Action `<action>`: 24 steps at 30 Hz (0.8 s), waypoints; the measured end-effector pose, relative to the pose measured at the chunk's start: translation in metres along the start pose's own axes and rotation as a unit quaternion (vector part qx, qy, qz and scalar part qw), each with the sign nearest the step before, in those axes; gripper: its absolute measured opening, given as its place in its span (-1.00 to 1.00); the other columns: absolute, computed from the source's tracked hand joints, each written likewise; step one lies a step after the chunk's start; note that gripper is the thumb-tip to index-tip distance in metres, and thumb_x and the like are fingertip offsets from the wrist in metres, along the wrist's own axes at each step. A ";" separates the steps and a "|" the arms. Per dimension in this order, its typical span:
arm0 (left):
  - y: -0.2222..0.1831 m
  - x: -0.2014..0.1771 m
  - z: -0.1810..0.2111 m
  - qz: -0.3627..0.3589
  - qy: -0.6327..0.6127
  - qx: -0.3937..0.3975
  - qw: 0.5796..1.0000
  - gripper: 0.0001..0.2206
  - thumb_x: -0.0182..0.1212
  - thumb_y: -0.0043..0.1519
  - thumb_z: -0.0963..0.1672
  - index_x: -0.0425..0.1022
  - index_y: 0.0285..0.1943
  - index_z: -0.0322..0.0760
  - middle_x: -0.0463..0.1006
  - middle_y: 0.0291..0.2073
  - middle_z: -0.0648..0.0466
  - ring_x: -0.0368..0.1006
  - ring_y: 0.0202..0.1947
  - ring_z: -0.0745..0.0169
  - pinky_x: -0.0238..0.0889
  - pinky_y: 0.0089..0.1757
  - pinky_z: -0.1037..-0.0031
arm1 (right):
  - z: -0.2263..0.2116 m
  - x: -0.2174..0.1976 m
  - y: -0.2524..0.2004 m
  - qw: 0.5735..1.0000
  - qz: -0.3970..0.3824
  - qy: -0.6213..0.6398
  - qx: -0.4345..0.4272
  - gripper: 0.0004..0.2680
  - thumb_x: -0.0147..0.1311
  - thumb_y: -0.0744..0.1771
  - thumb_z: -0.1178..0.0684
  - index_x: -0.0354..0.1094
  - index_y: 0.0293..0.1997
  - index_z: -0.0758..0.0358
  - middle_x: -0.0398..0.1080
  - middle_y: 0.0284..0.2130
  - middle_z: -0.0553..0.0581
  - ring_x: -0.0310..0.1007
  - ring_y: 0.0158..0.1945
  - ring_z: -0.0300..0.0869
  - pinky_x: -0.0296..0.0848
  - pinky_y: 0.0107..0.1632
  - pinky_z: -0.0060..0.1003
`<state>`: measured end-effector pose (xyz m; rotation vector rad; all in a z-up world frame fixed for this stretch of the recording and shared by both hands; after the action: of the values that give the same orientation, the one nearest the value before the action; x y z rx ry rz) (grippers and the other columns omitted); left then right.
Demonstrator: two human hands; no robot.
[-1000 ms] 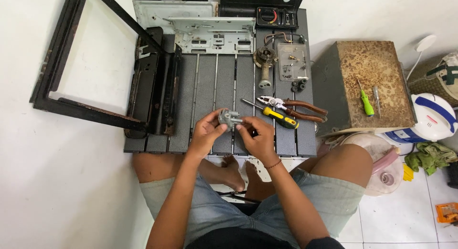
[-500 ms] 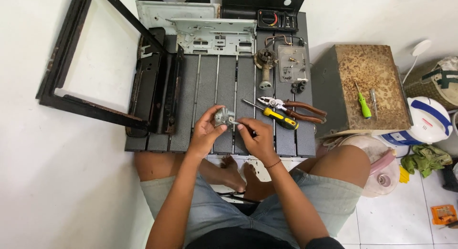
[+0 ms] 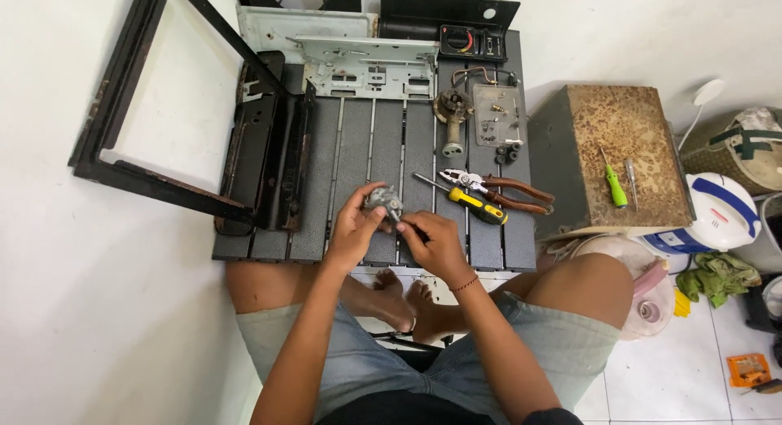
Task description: Inspecting and cleaning a small metal component from a disassembled electronic device using a screwdriver and pliers.
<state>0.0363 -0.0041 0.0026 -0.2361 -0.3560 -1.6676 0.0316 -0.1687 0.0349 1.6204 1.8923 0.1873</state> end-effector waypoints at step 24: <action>-0.002 0.001 0.006 -0.016 -0.123 0.003 0.992 -0.47 -0.01 0.37 -0.22 0.00 0.56 -0.27 0.46 0.11 -0.24 0.50 0.02 -0.01 0.62 -0.21 0.22 | -0.037 -0.159 0.040 0.863 -0.208 -0.454 0.082 -0.61 0.24 0.28 0.08 0.39 0.24 0.40 0.45 0.12 0.44 0.43 0.23 0.24 0.39 0.23 0.10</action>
<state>0.0342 -0.0029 0.0089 -0.4361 -0.5521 -1.6720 0.0520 -0.2968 0.1419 1.0337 1.4369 -0.8063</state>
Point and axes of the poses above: each hand's wrist, its own y-axis towards the middle knuckle, its own x-axis out of the palm, z = x × y, the point moved 4 cm from there along y, towards the middle knuckle
